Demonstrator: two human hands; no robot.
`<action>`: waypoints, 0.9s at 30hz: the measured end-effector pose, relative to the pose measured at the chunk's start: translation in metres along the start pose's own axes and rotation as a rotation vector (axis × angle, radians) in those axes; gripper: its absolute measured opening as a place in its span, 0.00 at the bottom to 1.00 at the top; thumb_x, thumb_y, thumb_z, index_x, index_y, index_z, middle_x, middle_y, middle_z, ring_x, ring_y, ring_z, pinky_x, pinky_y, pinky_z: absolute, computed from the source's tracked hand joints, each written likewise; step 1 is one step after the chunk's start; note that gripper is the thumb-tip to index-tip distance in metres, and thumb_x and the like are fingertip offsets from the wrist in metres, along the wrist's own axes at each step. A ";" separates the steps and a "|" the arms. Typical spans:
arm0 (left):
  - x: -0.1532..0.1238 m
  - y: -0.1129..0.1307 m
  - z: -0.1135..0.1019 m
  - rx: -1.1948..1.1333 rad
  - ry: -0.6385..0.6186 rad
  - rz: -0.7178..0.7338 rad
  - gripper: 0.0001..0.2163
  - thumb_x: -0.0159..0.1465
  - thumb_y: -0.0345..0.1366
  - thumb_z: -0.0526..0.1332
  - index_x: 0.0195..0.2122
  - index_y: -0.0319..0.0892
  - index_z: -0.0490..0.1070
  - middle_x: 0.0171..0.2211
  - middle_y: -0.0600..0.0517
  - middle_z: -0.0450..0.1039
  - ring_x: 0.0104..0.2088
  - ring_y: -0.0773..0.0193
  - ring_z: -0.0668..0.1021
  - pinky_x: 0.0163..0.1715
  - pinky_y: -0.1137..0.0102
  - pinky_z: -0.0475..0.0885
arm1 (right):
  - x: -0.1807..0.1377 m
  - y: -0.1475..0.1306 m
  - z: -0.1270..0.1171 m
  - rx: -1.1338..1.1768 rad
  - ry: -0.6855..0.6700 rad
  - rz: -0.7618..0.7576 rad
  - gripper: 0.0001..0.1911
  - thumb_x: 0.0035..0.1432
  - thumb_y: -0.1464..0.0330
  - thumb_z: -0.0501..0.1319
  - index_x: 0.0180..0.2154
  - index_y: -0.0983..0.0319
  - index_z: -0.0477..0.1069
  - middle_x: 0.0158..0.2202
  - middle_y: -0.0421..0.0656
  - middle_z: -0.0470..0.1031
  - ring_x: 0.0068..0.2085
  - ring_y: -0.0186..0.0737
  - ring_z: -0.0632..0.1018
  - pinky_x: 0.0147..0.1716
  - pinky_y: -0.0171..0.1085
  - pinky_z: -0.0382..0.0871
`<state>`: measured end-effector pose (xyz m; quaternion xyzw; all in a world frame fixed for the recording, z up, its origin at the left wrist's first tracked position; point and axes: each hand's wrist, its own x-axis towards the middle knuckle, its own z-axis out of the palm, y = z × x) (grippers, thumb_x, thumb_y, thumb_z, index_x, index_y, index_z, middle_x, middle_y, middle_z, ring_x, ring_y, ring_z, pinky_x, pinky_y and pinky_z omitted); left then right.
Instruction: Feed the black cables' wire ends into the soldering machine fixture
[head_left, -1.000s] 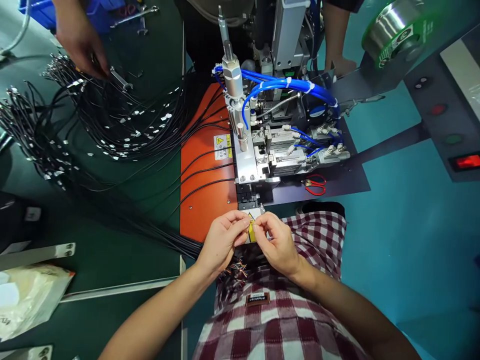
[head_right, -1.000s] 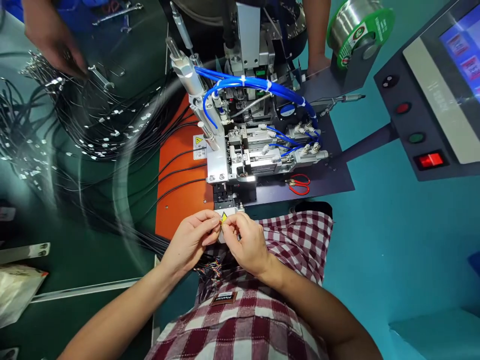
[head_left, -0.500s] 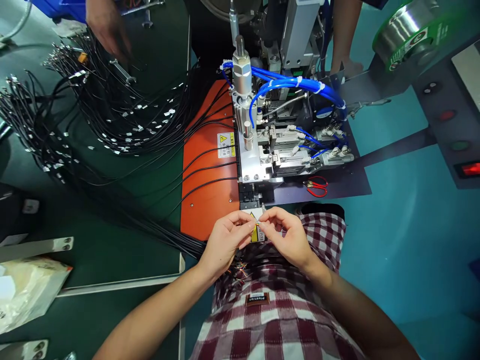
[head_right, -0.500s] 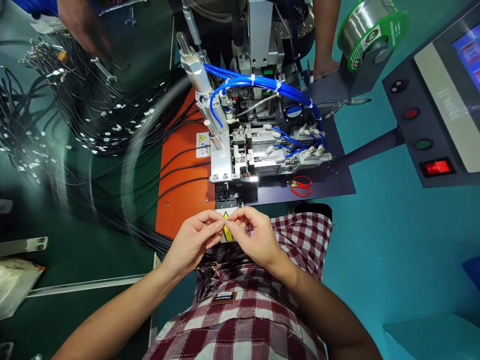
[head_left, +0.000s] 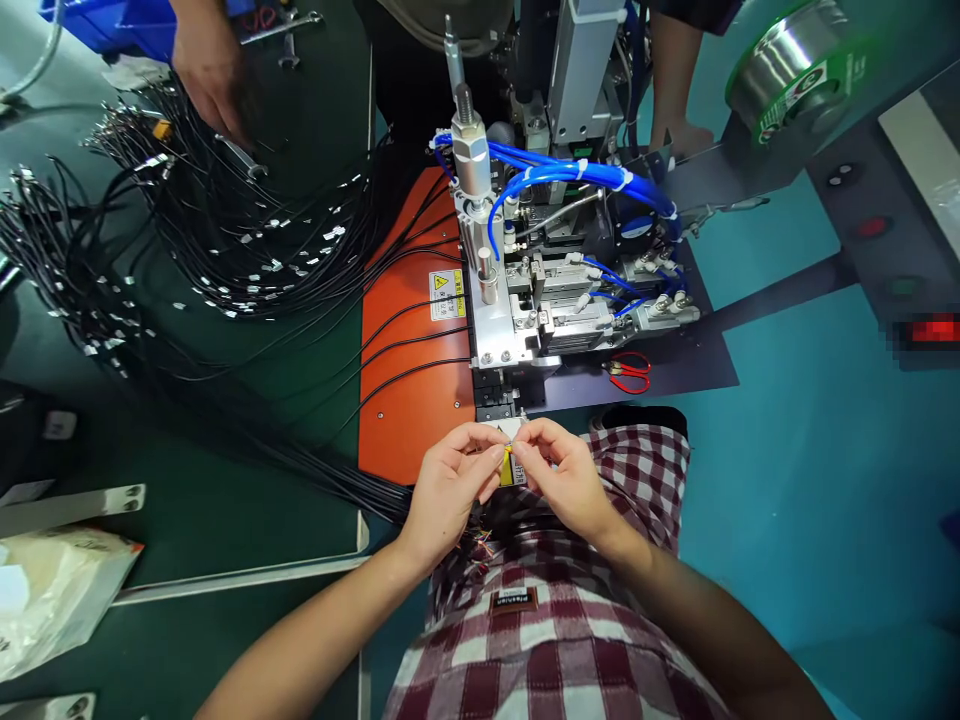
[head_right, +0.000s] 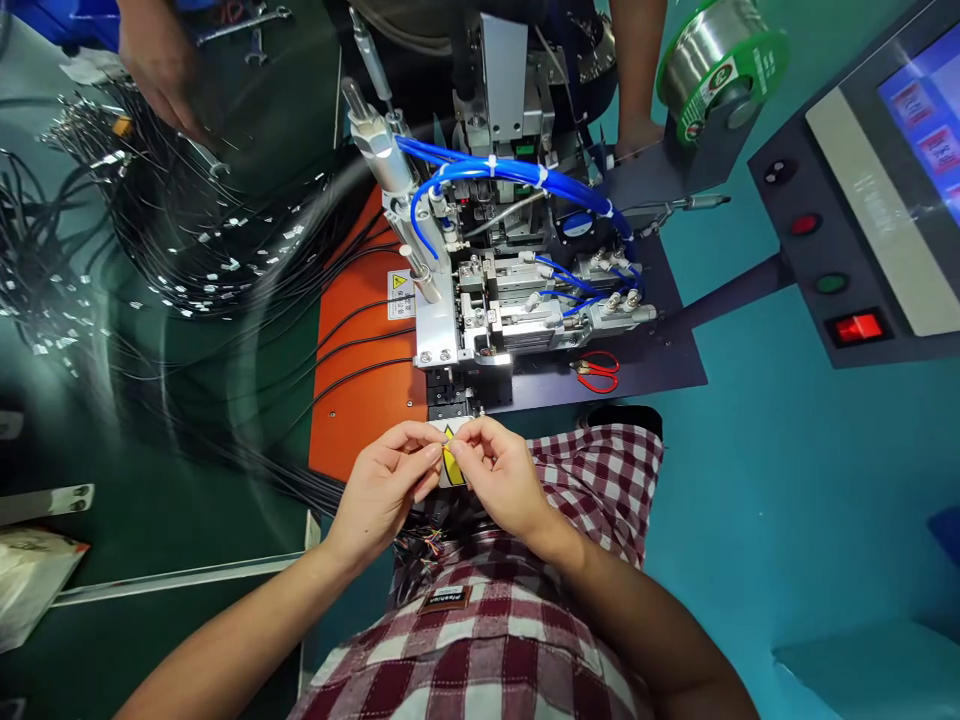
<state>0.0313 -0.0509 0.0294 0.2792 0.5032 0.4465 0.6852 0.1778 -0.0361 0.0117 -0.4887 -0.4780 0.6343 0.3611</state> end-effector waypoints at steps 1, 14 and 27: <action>0.000 0.000 0.000 0.000 -0.007 0.005 0.08 0.61 0.38 0.64 0.36 0.39 0.71 0.26 0.56 0.65 0.18 0.78 0.62 0.19 0.77 0.53 | 0.000 0.001 0.001 0.029 -0.006 0.016 0.11 0.61 0.61 0.60 0.32 0.62 0.67 0.21 0.34 0.62 0.20 0.28 0.63 0.18 0.30 0.57; 0.000 0.005 -0.001 -0.028 -0.026 -0.095 0.12 0.59 0.41 0.65 0.31 0.40 0.65 0.25 0.58 0.64 0.15 0.80 0.60 0.16 0.78 0.48 | -0.004 -0.003 -0.001 -0.152 -0.030 -0.118 0.08 0.64 0.65 0.55 0.32 0.61 0.64 0.25 0.37 0.64 0.25 0.32 0.66 0.24 0.32 0.60; -0.001 0.007 -0.005 0.030 -0.050 -0.187 0.13 0.58 0.42 0.66 0.29 0.37 0.68 0.19 0.57 0.63 0.15 0.80 0.58 0.17 0.76 0.43 | -0.003 -0.003 -0.009 0.025 -0.099 0.024 0.10 0.61 0.61 0.59 0.32 0.62 0.67 0.24 0.36 0.65 0.21 0.29 0.65 0.21 0.31 0.59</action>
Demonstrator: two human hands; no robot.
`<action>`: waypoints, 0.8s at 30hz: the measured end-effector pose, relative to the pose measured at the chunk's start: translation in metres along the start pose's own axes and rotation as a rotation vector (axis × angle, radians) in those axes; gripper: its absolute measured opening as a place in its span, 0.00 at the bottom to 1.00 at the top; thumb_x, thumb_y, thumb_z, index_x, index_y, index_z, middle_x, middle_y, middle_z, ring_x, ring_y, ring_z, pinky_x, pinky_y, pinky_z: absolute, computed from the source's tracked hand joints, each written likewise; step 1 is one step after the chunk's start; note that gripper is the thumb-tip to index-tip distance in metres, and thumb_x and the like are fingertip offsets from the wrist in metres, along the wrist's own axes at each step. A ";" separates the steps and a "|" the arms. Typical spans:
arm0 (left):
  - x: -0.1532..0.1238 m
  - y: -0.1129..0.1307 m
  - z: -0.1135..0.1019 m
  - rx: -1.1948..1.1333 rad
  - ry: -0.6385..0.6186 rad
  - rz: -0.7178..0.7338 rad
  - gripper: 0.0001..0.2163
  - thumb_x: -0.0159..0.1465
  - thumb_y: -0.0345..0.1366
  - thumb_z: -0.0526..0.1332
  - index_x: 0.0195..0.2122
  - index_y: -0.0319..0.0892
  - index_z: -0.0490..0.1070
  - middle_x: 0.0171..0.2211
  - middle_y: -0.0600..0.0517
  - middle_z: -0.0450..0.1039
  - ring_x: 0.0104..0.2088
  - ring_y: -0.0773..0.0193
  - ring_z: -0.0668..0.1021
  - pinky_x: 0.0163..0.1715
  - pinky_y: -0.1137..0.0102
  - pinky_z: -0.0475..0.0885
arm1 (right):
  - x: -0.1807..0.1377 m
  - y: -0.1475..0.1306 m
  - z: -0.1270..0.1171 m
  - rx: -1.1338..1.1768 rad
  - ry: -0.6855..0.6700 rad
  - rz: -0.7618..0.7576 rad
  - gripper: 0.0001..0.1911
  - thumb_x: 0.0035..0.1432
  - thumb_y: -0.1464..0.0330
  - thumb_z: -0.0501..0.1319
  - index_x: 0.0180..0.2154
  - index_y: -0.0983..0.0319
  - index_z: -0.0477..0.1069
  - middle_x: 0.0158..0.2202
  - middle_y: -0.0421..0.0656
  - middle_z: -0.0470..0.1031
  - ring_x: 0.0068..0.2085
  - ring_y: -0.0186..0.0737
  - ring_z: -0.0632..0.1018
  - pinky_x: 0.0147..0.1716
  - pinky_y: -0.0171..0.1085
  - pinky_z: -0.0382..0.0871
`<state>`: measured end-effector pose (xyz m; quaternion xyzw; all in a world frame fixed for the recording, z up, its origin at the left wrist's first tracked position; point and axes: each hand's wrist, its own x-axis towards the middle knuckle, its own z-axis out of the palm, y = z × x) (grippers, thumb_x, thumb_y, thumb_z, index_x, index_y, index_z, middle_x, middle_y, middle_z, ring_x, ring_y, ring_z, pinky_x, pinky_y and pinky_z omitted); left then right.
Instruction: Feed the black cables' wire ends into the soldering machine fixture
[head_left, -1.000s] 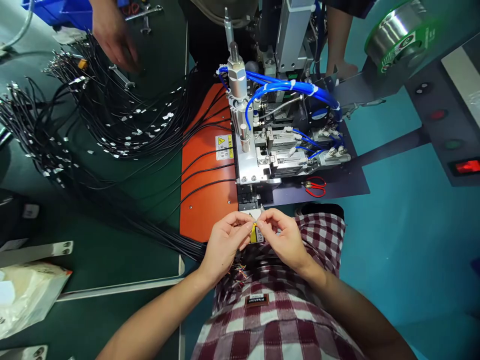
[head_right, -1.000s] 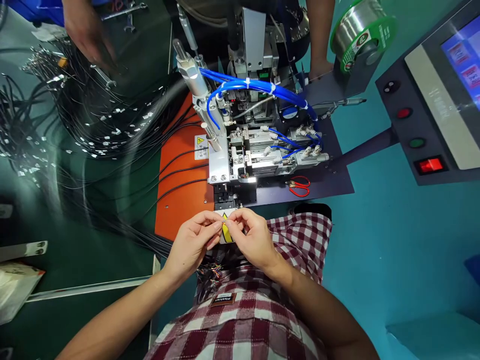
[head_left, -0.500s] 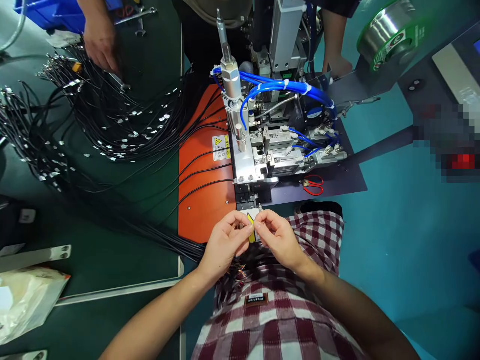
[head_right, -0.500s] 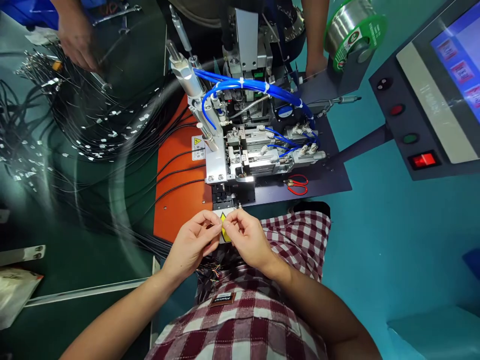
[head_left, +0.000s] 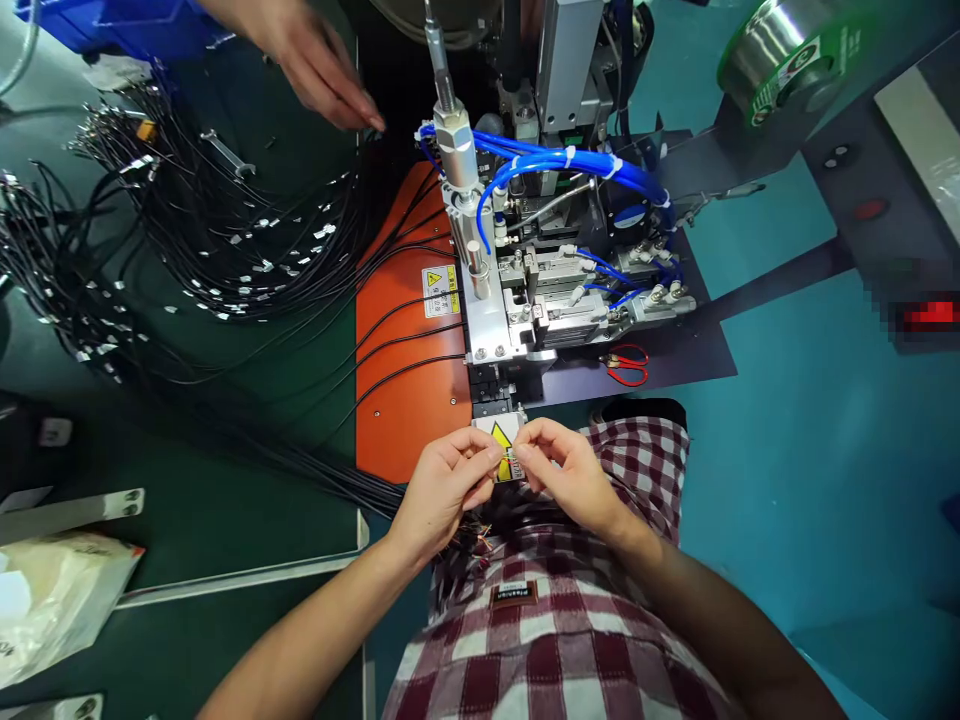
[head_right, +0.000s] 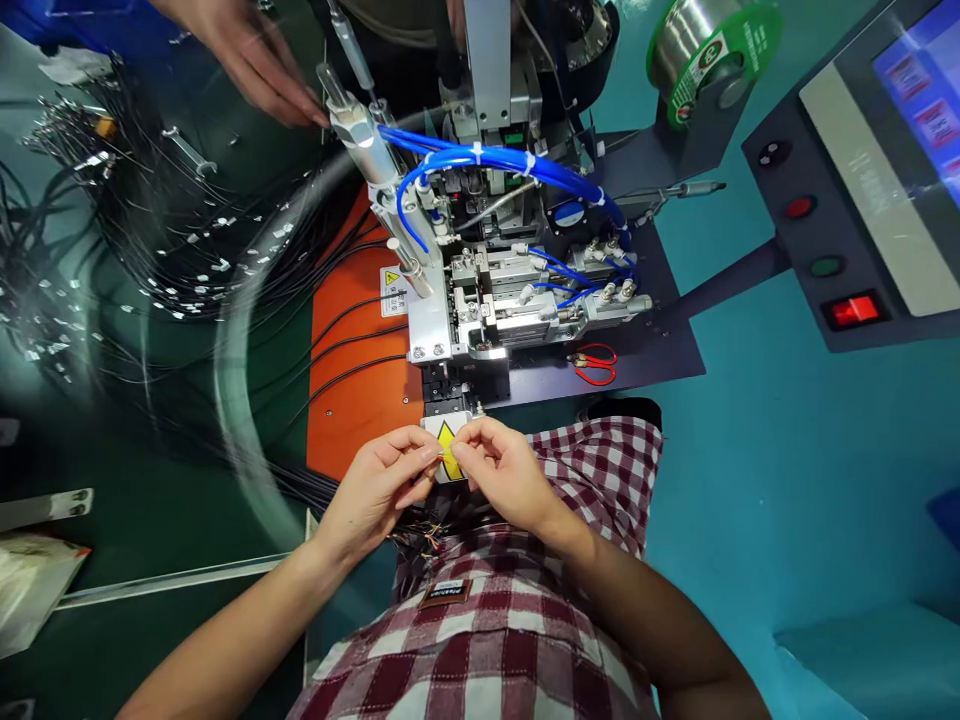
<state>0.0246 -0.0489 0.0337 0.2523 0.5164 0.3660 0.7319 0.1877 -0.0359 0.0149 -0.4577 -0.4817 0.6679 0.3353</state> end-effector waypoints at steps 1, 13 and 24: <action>-0.001 0.001 -0.001 0.001 -0.006 -0.004 0.13 0.58 0.42 0.66 0.29 0.37 0.69 0.19 0.57 0.63 0.14 0.80 0.57 0.17 0.76 0.43 | 0.001 -0.001 -0.002 0.065 -0.027 0.036 0.12 0.59 0.59 0.60 0.32 0.62 0.67 0.23 0.35 0.64 0.21 0.29 0.65 0.20 0.31 0.59; -0.004 0.005 -0.003 0.005 -0.075 -0.042 0.12 0.58 0.41 0.66 0.29 0.38 0.68 0.18 0.58 0.62 0.14 0.79 0.57 0.16 0.78 0.44 | 0.004 -0.007 -0.010 0.221 -0.192 0.137 0.11 0.54 0.62 0.66 0.30 0.64 0.71 0.24 0.35 0.67 0.22 0.27 0.66 0.22 0.30 0.61; -0.003 0.008 -0.007 -0.051 -0.158 -0.101 0.12 0.56 0.40 0.67 0.29 0.37 0.69 0.17 0.59 0.61 0.14 0.80 0.57 0.14 0.79 0.46 | 0.006 -0.001 -0.010 0.326 -0.280 0.151 0.11 0.55 0.63 0.66 0.30 0.64 0.71 0.21 0.34 0.66 0.20 0.26 0.65 0.18 0.28 0.56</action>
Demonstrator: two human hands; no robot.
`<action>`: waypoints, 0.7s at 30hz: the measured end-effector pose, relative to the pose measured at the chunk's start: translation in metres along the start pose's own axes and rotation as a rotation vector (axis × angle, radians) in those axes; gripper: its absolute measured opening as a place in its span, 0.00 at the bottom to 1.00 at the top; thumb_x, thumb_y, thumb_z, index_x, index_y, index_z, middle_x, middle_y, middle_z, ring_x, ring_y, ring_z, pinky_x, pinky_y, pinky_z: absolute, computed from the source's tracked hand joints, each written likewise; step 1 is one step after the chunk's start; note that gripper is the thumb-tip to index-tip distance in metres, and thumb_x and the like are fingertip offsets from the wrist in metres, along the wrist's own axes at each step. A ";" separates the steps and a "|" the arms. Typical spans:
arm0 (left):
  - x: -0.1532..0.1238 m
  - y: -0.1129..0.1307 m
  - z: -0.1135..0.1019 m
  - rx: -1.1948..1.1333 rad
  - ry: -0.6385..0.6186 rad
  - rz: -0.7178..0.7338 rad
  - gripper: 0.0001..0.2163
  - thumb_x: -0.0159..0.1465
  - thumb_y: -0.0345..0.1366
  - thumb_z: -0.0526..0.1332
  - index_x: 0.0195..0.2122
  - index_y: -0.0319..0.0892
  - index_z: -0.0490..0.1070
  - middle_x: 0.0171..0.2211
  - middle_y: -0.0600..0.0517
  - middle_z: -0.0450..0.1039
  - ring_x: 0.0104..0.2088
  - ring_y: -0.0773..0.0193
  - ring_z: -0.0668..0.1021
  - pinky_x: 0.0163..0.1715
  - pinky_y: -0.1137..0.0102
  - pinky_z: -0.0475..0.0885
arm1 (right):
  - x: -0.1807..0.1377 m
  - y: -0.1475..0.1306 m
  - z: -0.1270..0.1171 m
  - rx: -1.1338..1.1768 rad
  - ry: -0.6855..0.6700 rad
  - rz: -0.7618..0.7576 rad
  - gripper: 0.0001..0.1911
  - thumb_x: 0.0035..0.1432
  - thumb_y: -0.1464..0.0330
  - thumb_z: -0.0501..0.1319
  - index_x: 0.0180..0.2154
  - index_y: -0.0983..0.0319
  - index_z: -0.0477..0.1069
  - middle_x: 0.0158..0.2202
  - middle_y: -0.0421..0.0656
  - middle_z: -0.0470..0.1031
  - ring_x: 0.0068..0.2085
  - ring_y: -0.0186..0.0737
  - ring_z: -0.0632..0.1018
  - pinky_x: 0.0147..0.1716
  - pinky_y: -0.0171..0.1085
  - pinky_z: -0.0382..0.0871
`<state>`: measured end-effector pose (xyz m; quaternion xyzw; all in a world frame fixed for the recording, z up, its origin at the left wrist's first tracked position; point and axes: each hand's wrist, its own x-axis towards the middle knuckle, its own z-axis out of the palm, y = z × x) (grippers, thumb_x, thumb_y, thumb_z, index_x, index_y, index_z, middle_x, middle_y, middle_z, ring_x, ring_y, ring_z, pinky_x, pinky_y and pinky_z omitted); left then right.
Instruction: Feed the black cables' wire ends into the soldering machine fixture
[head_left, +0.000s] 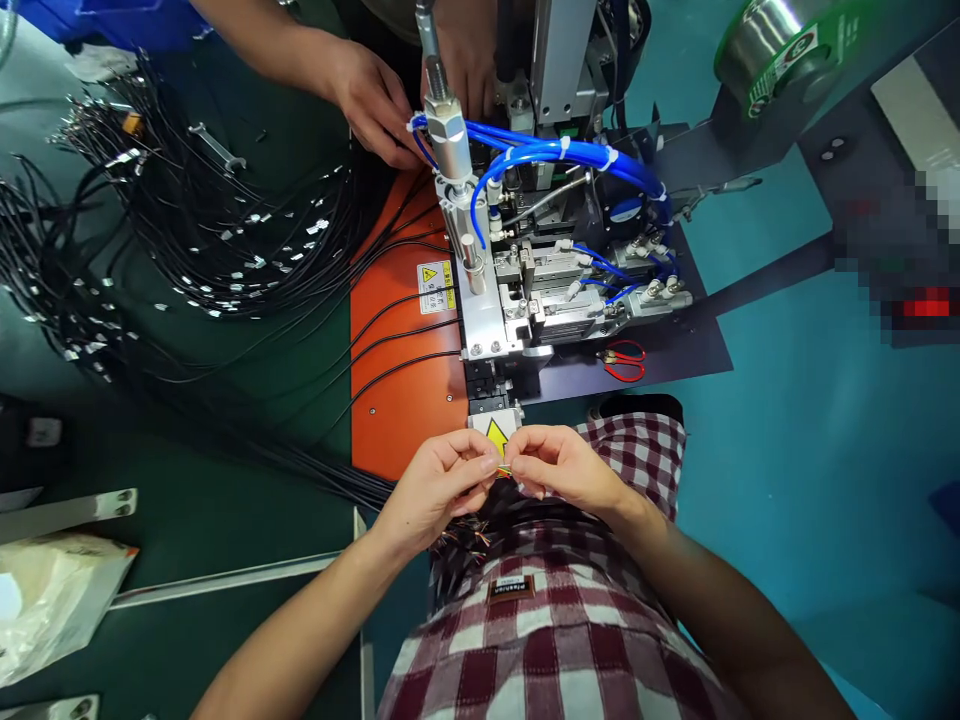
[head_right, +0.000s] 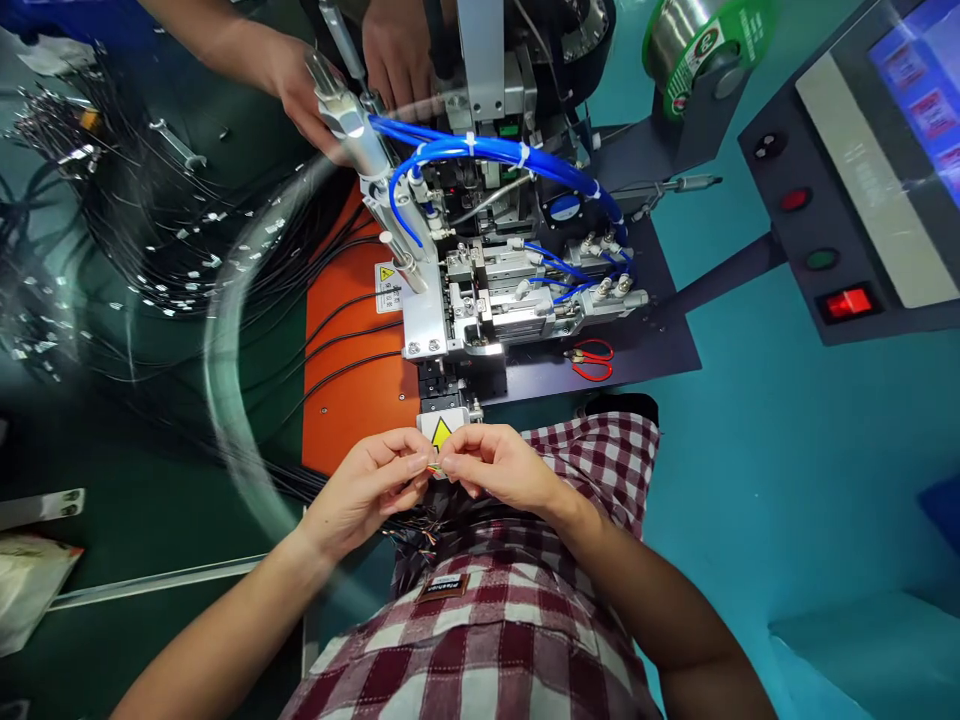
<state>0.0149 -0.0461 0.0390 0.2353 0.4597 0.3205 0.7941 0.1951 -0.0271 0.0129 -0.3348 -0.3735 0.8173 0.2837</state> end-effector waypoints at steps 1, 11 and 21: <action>0.000 0.000 0.000 -0.004 -0.003 -0.003 0.11 0.57 0.39 0.67 0.29 0.37 0.69 0.17 0.59 0.62 0.14 0.80 0.57 0.14 0.80 0.47 | 0.000 0.001 0.000 -0.009 0.005 -0.006 0.10 0.55 0.63 0.65 0.30 0.64 0.71 0.20 0.34 0.66 0.20 0.26 0.65 0.19 0.28 0.56; 0.001 -0.001 -0.001 -0.032 -0.011 -0.011 0.12 0.56 0.39 0.68 0.29 0.37 0.69 0.16 0.59 0.61 0.14 0.80 0.57 0.14 0.80 0.47 | -0.001 0.003 0.001 -0.020 0.022 0.008 0.12 0.52 0.62 0.67 0.29 0.64 0.71 0.20 0.34 0.66 0.20 0.26 0.65 0.18 0.28 0.55; 0.001 -0.002 -0.001 -0.027 -0.025 -0.017 0.11 0.56 0.39 0.68 0.28 0.37 0.69 0.17 0.59 0.61 0.14 0.79 0.58 0.14 0.80 0.48 | -0.004 0.005 0.003 -0.063 0.061 -0.045 0.13 0.53 0.61 0.67 0.29 0.64 0.71 0.22 0.35 0.66 0.21 0.27 0.65 0.20 0.29 0.58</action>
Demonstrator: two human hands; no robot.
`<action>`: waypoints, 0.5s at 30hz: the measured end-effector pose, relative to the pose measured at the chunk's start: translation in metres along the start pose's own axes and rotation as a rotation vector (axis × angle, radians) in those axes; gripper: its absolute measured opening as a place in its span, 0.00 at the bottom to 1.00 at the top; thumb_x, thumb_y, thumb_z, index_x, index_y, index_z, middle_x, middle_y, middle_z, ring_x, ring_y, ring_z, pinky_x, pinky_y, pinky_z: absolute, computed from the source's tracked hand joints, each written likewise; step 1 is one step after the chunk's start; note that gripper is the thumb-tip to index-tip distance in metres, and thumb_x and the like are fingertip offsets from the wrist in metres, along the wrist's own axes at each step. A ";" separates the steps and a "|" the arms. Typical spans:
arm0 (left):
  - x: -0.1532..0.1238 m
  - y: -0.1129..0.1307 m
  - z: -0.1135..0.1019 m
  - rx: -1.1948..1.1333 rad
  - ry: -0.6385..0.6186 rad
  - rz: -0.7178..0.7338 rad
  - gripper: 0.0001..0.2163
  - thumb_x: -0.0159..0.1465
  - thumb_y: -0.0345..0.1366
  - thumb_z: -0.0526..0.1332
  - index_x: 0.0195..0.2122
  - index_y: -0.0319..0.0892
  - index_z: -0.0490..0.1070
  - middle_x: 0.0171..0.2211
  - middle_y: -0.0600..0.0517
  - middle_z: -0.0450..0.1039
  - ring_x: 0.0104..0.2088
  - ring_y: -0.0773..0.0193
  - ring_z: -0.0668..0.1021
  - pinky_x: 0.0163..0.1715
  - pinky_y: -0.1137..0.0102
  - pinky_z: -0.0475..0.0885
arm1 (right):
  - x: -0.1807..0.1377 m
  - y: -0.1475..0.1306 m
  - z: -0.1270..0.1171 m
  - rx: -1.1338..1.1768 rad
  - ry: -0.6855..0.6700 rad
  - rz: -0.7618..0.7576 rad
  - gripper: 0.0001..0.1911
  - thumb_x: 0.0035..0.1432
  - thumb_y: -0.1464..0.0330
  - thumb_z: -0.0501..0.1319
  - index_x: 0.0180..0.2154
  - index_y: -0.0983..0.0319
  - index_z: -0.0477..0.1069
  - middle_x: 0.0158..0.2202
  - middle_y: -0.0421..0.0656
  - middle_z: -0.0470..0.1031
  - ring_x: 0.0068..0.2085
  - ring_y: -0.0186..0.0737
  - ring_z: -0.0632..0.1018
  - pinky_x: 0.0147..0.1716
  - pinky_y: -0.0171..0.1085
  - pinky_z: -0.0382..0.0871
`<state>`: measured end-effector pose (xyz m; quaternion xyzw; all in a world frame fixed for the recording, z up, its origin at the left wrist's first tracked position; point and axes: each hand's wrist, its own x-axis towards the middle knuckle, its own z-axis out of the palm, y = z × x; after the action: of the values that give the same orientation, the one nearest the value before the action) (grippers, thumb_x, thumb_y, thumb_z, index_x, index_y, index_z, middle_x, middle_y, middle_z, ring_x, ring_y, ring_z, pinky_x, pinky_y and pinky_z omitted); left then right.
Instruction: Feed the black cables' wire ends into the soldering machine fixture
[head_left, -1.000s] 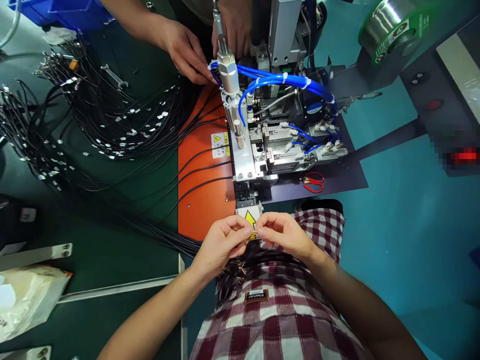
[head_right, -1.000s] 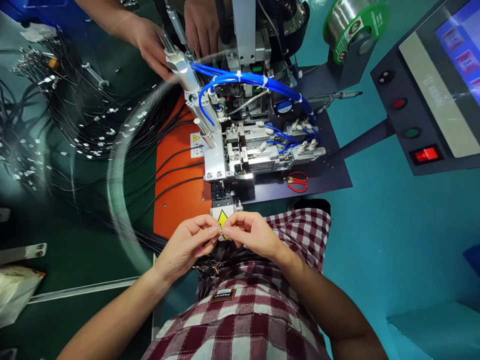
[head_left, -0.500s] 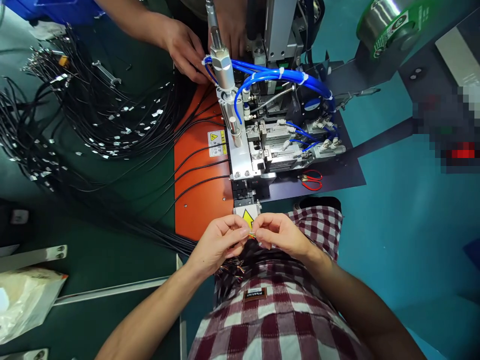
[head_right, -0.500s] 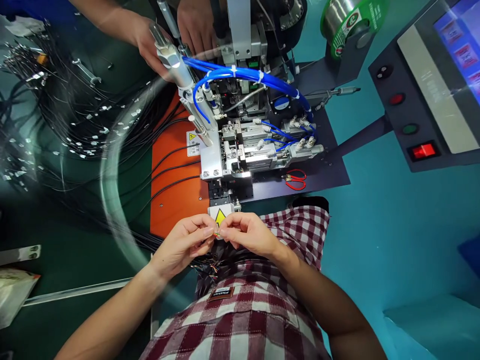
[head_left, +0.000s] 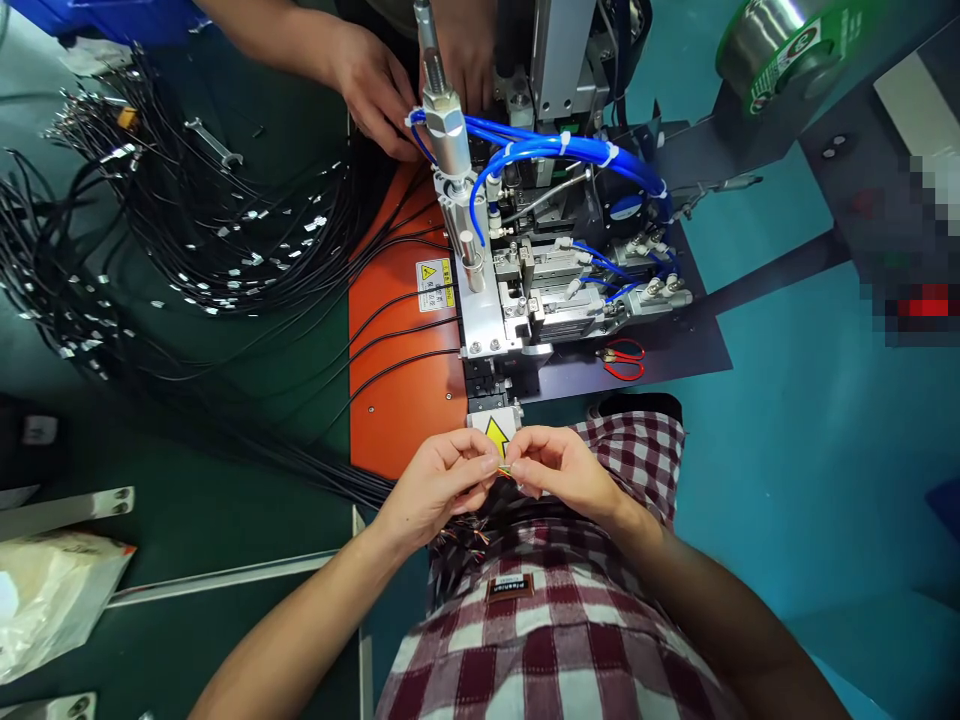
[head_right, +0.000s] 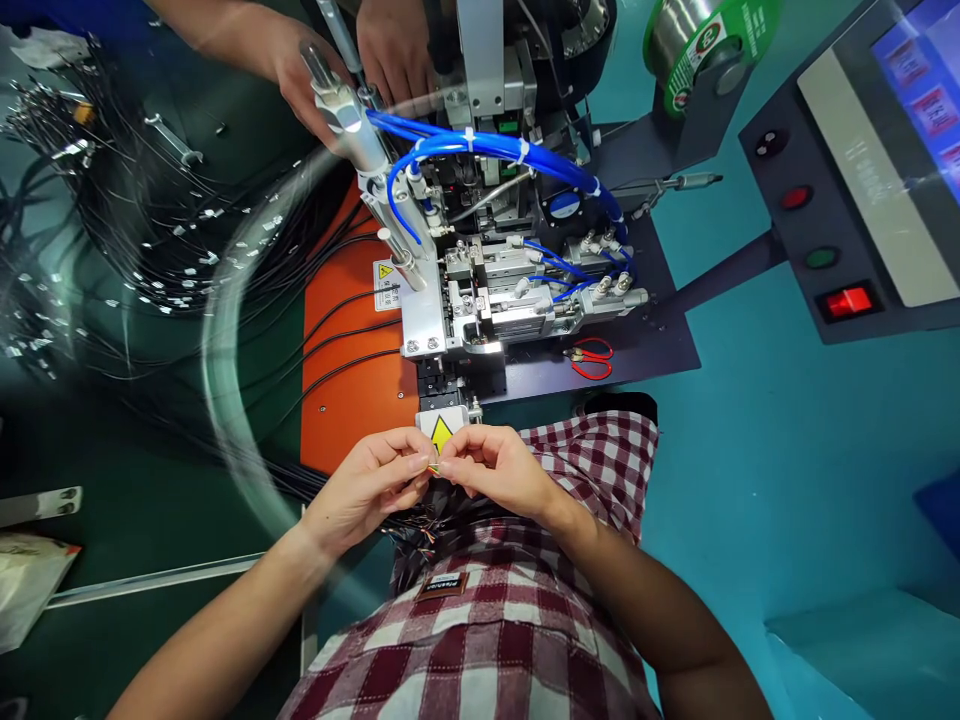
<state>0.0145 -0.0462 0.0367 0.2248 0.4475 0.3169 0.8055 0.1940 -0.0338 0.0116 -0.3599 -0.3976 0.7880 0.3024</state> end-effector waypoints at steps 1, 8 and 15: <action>0.000 0.000 0.000 0.000 0.000 -0.001 0.11 0.56 0.39 0.68 0.28 0.37 0.69 0.17 0.59 0.61 0.14 0.79 0.58 0.14 0.80 0.48 | 0.000 0.000 0.000 -0.006 0.004 0.000 0.12 0.53 0.62 0.67 0.29 0.64 0.71 0.22 0.35 0.66 0.21 0.27 0.65 0.20 0.29 0.58; 0.000 0.000 -0.003 -0.006 -0.013 0.002 0.11 0.57 0.39 0.67 0.29 0.37 0.69 0.18 0.58 0.63 0.14 0.80 0.59 0.14 0.80 0.48 | -0.002 0.001 0.006 -0.038 0.049 -0.042 0.13 0.55 0.60 0.65 0.30 0.63 0.69 0.22 0.35 0.65 0.21 0.27 0.64 0.20 0.30 0.58; -0.001 0.001 -0.005 0.015 -0.080 -0.043 0.11 0.57 0.39 0.67 0.29 0.37 0.69 0.17 0.59 0.61 0.14 0.79 0.57 0.14 0.79 0.48 | -0.001 0.011 0.003 -0.025 -0.021 -0.077 0.14 0.60 0.59 0.61 0.31 0.62 0.66 0.21 0.33 0.61 0.19 0.26 0.62 0.19 0.30 0.54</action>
<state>0.0090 -0.0460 0.0352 0.2335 0.4219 0.2868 0.8278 0.1902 -0.0414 0.0044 -0.3399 -0.4239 0.7745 0.3238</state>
